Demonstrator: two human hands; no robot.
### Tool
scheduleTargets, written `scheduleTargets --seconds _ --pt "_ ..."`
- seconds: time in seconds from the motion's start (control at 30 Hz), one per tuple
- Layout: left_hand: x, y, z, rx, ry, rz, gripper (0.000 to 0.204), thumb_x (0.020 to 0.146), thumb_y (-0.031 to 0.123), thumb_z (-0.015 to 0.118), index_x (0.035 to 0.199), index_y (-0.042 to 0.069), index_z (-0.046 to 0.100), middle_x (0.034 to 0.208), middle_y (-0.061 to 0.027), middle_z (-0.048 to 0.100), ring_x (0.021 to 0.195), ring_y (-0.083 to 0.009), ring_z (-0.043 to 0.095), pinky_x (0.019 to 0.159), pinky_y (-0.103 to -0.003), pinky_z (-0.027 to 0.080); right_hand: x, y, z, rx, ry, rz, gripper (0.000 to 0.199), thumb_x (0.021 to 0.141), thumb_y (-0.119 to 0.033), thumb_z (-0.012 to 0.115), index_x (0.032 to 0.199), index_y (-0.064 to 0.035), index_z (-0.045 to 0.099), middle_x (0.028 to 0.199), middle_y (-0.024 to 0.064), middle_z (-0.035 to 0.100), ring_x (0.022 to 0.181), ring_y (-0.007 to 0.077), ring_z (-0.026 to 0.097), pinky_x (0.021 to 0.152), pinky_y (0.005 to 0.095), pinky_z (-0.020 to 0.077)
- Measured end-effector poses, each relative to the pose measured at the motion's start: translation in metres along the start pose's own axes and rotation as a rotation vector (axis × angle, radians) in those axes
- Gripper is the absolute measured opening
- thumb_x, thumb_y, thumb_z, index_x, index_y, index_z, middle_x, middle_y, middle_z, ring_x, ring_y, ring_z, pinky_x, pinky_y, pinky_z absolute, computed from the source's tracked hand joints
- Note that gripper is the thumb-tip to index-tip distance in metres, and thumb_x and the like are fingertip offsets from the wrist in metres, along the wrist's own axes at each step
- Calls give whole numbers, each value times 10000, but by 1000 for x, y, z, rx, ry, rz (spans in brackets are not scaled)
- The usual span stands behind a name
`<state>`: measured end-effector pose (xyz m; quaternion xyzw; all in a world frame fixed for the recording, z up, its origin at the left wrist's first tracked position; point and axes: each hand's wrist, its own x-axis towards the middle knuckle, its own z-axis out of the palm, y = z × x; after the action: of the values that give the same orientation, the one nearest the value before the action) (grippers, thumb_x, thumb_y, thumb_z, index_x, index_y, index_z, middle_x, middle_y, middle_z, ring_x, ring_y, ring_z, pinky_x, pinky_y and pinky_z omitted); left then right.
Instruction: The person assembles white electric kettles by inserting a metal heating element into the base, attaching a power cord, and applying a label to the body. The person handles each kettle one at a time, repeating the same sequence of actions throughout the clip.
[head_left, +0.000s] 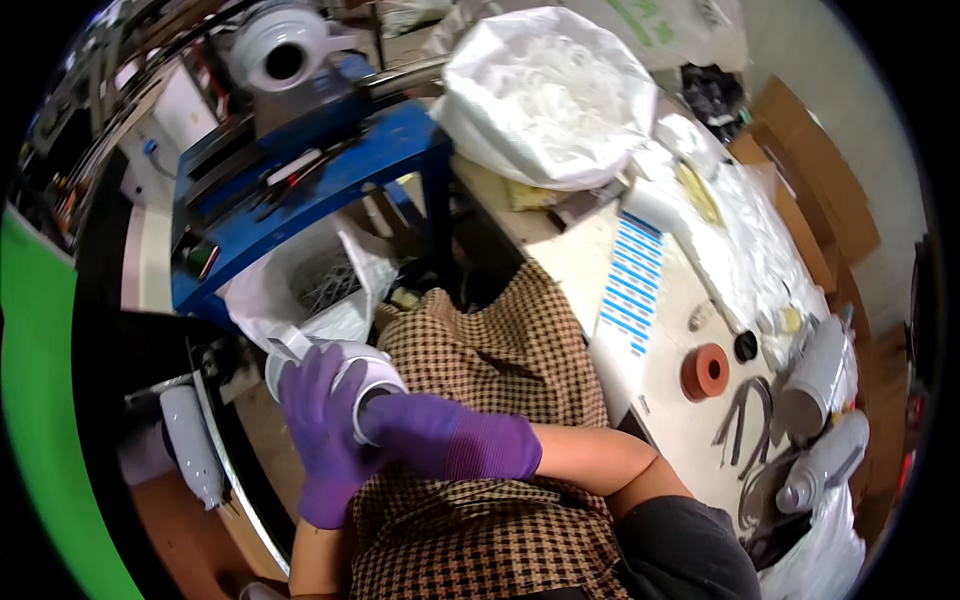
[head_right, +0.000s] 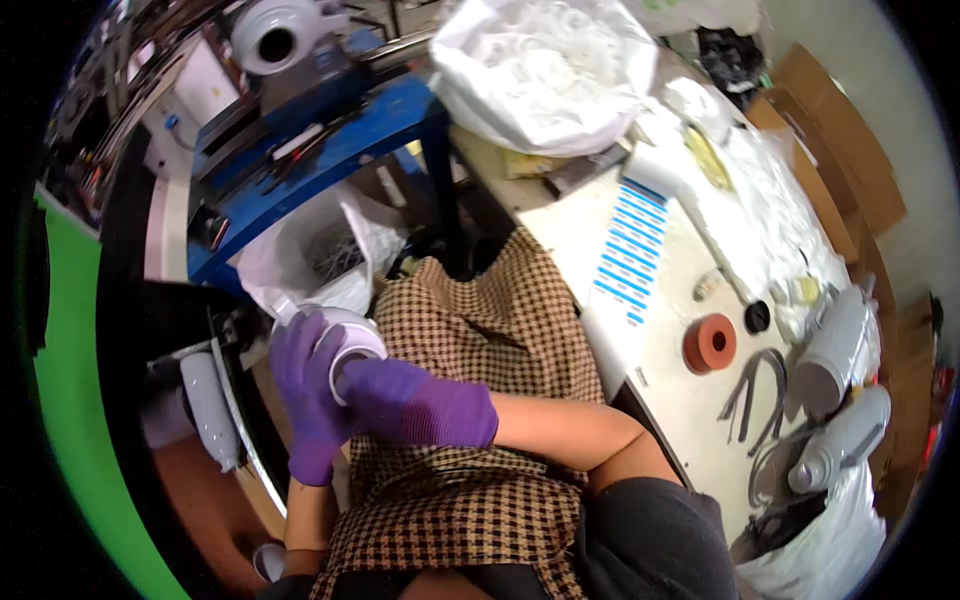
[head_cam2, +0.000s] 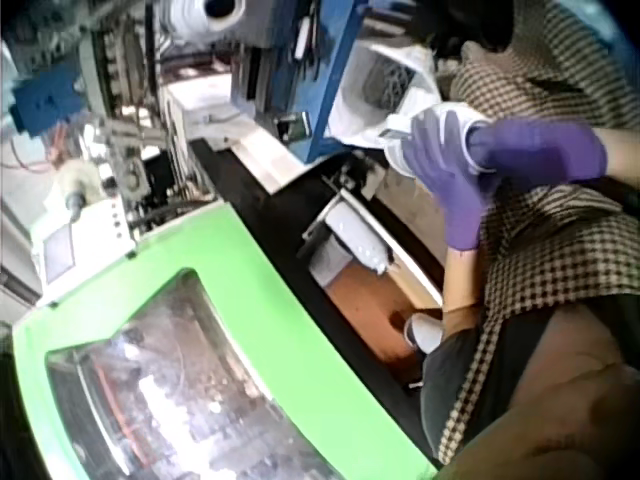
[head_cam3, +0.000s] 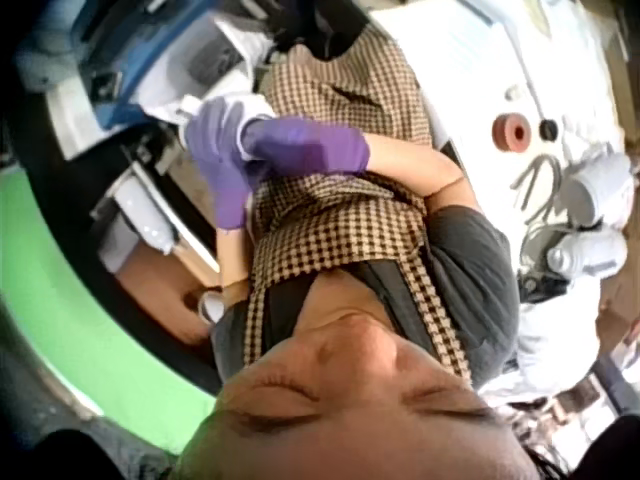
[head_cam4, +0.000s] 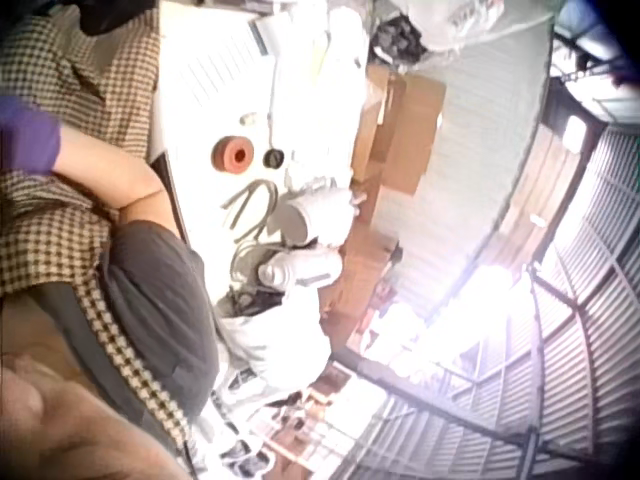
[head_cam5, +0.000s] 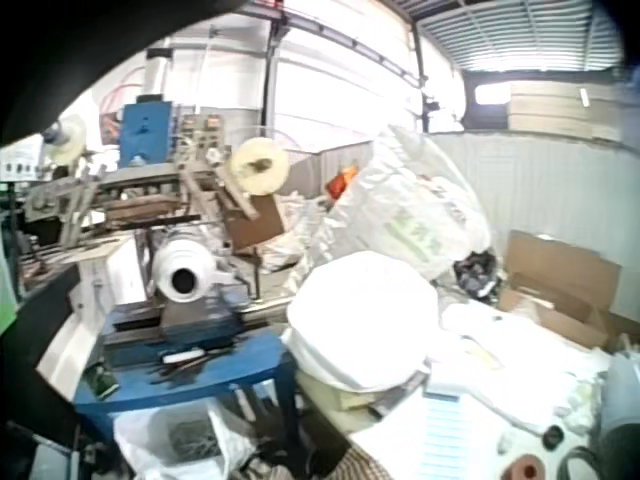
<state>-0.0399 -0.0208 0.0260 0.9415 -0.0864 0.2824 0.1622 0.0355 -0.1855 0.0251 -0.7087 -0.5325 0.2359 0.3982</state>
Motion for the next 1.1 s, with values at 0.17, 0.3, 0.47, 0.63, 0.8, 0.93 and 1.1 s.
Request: scheduleTargets --seconds 0.17,0.3,0.47,0.63,0.8,0.93,1.1 --pt "5 18 -10 110 -121 188 310 867 344 748 1113 158 711 1280 -21 662 1282 -301 556 1208 -615 231 -60 -6 -5 121 441 -192 229 862 -22 675 1087 -14 717 1051 194 714 1010 357 703 871 426 576" --pt "-67 3 -21 228 -286 409 285 875 357 699 1115 204 705 1199 27 638 1332 -216 480 1092 -561 402 -176 30 -45 -315 1024 163 331 830 -39 776 1154 -15 713 1118 149 720 1054 304 696 914 397 563" --pt "-81 7 -3 571 -271 959 673 872 301 664 1481 312 379 1488 95 384 1417 -124 351 863 -416 503 -293 124 -48 -552 1201 670 332 794 -97 806 1118 -70 739 1053 126 701 1048 297 654 890 401 530" --pt "-86 2 2 843 -256 1101 820 901 212 630 1606 261 213 1650 50 193 1466 -171 300 1000 -363 501 -295 142 -45 -606 1147 754 232 792 -149 797 1006 -79 743 1001 113 701 974 309 636 844 413 515" --pt "-78 -2 7 715 -245 1176 792 892 174 650 1584 288 283 1662 113 203 1459 -143 325 1043 -353 501 -286 135 -58 -708 1133 715 171 780 -173 804 935 -110 763 1007 87 711 986 302 628 845 411 517" --pt "-73 14 0 369 -267 939 713 895 261 650 1547 298 367 1601 133 350 1431 -121 380 1118 -382 436 -291 143 -58 -663 1125 708 158 787 -181 798 923 -107 764 1013 79 714 1006 300 623 862 410 511" --pt "-66 16 -3 477 -197 1017 700 914 430 607 1550 263 366 1607 73 358 1440 -139 379 1160 -485 373 -293 140 -66 -693 1041 697 169 727 -147 828 869 -116 743 1002 61 688 1012 298 621 877 422 492"
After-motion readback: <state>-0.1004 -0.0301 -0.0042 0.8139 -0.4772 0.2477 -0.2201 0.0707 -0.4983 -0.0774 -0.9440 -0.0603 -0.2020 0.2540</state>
